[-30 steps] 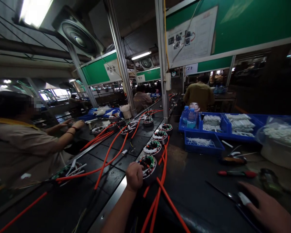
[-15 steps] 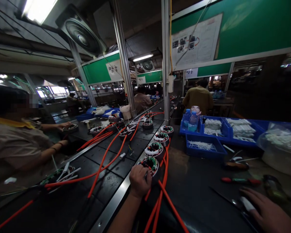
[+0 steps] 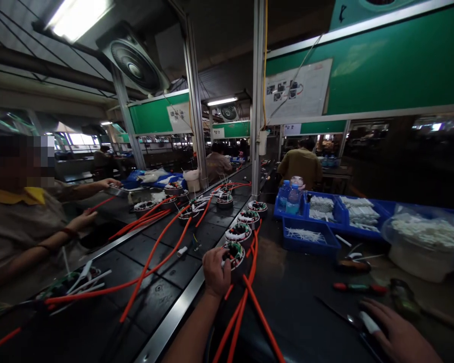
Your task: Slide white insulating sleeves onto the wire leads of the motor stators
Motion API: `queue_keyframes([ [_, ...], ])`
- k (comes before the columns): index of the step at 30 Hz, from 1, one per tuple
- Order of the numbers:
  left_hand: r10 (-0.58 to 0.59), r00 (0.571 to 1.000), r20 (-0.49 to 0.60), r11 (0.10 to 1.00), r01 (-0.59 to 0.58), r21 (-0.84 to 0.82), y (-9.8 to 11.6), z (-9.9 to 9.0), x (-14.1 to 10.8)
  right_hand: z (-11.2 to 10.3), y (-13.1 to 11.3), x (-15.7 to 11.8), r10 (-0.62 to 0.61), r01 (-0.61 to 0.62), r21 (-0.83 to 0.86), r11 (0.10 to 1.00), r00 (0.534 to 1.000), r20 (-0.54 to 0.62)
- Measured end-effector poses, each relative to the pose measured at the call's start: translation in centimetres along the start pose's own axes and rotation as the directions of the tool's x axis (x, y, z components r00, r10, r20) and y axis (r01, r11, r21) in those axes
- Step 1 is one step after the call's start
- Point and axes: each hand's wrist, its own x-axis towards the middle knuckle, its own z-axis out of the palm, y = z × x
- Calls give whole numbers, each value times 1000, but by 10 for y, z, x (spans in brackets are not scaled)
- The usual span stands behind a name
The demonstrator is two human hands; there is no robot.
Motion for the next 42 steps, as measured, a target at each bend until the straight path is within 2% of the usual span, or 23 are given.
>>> queue_keyframes([
  [3,-11,1000,4,999,11,-37,-3,1,-1,-6,-3,-1,-132,133,36,990,991,-18],
  [6,-20,1000,16,998,20,-57,-4,2,-1,-13,-14,1,-236,233,62,970,971,47],
  [8,-25,999,20,998,27,-64,-4,3,-1,-14,-20,4,-241,237,52,970,968,69],
  [10,-29,999,23,997,31,-69,-4,3,-1,-12,-21,11,-224,224,13,974,974,42],
  [14,-37,999,26,997,39,-72,-4,3,-2,-5,-14,34,-215,205,-114,972,973,-83],
  [16,-42,999,27,997,43,-71,-3,3,-2,-8,-19,49,-209,187,-154,970,967,-148],
  [19,-44,998,33,997,46,-70,-3,3,-2,-19,-52,73,-244,225,-119,967,953,-181],
  [22,-43,998,36,997,45,-67,-3,4,-2,-24,-105,95,-355,356,-8,934,928,-112],
  [24,-43,998,35,997,45,-64,-3,4,-2,-16,-137,105,-403,405,86,910,914,-37],
  [27,-43,999,31,997,44,-59,-2,4,-2,8,-161,110,-357,330,243,912,931,76],
  [31,-42,999,30,997,43,-61,-1,4,-2,33,-155,108,-288,206,395,895,944,161],
  [35,-49,998,37,996,52,-70,-1,4,-1,33,-144,109,-300,192,461,867,938,175],
  [42,-82,995,61,993,87,-79,-2,7,-3,34,-141,114,-304,169,512,842,933,191],
])
